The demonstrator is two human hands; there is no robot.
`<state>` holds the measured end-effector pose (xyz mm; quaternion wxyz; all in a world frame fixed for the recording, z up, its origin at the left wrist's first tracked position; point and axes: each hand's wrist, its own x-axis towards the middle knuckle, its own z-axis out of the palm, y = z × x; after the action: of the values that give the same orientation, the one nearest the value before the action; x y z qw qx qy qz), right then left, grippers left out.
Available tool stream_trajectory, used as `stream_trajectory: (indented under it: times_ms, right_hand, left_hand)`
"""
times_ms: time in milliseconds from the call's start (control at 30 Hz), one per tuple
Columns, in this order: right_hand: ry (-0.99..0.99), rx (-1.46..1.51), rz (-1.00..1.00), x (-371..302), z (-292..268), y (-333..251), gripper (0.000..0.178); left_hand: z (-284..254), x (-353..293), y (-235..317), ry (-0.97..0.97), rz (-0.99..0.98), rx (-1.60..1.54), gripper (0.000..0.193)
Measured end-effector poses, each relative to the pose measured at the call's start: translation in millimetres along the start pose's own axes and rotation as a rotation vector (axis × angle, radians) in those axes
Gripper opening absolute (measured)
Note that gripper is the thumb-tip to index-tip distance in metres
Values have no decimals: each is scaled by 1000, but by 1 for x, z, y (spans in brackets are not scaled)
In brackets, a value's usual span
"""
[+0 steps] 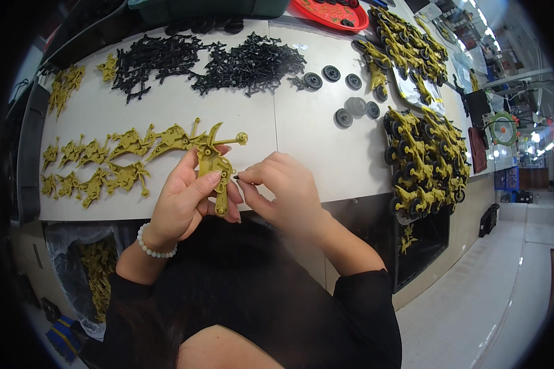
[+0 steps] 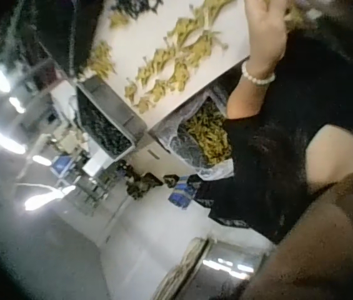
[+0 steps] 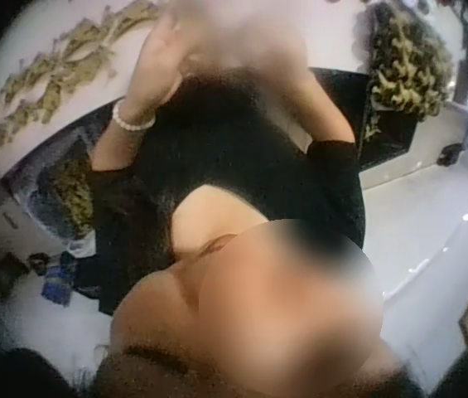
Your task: The person assembles a plastic toy motorcycle by hand, attaching toy wheels to a toy motorcycle frame with plastic axles.
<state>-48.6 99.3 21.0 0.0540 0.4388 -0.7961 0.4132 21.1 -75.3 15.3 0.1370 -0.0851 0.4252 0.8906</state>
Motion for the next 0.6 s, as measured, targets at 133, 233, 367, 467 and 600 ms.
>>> stream_trajectory:
  times_ms: [133, 233, 367, 467, 600]
  right_hand:
    - [86, 9, -60, 0, 2, -17, 18]
    - [86, -9, -79, 3, 8, -28, 17]
    - [49, -86, -125, 4, 19, -43, 17]
    - [76, -108, -124, 5, 26, -54, 18]
    - [65, -258, -144, 6, 32, -67, 19]
  left_hand:
    - [-2, -15, 4, 7, 41, 17, 40]
    - [-8, -28, 1, -39, 28, 20, 39]
    - [-19, -41, 1, -64, 55, -10, 37]
    - [-24, -49, 8, -75, 49, -30, 36]
    - [-33, -50, 9, -137, 91, 86, 34]
